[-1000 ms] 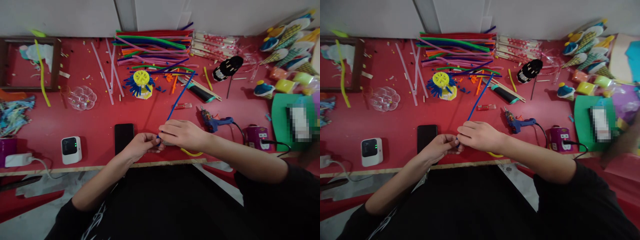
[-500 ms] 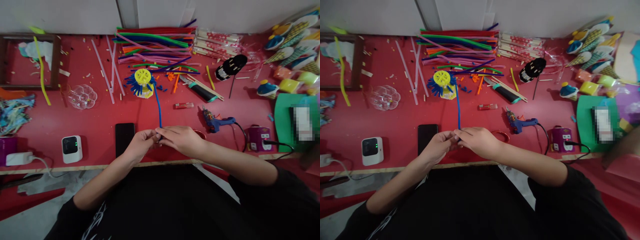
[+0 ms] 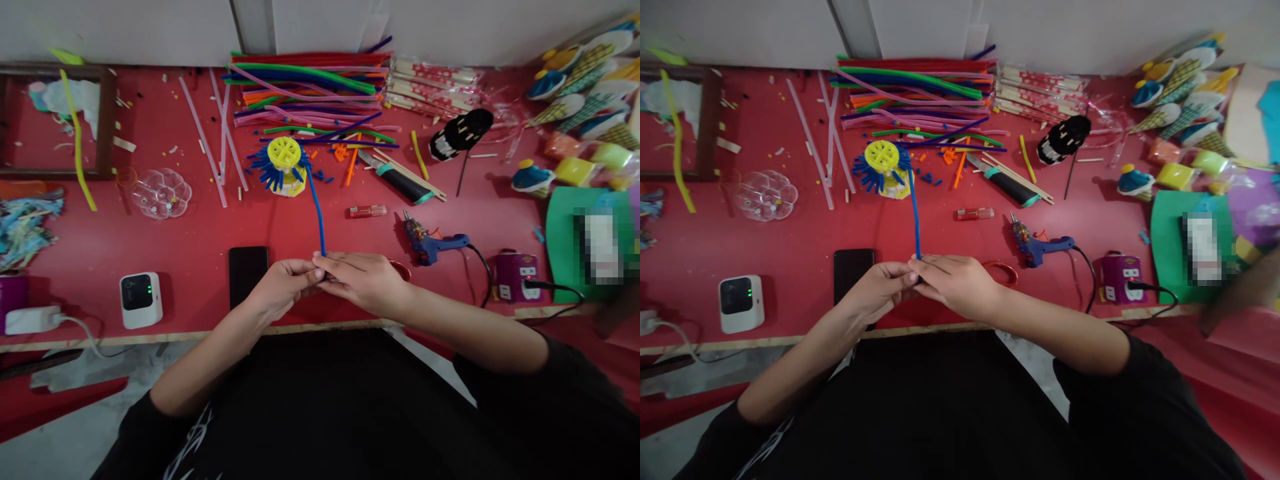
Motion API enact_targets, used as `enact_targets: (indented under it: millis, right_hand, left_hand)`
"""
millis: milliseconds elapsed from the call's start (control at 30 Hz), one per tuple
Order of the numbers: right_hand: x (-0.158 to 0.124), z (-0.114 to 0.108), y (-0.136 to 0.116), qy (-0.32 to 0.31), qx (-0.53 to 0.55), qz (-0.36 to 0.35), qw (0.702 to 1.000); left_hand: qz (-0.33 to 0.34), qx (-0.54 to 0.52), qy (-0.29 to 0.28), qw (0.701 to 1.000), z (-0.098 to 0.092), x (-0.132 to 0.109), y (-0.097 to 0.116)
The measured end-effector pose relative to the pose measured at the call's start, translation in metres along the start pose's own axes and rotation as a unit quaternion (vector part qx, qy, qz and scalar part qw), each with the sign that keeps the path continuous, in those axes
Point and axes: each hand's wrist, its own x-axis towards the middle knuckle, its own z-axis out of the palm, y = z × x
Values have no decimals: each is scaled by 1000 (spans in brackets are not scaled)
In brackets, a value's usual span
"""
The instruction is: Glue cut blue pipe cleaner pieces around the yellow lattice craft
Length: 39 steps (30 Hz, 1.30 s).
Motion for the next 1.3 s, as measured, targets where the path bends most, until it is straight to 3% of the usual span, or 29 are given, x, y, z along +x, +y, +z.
enact_targets:
  millis: [367, 733, 1000, 1200, 1300]
  right_hand:
    - [-2, -5, -4, 22, 123, -22, 992]
    - [-10, -2, -14, 58, 48, 5, 997]
    - [-11, -1, -16, 79, 60, 22, 995]
    - [-19, 3, -15, 70, 86, 26, 993]
    - [-31, -4, -8, 71, 63, 72, 993]
  left_hand:
    - [-36, 34, -56, 997, -6, 0, 7]
    - [11, 59, 14, 998, 7, -2, 7]
    - [-21, -57, 9, 998, 10, 1, -2]
    - [-11, -31, 26, 999, 9, 1, -6]
    - [25, -2, 60, 998, 5, 0, -4]
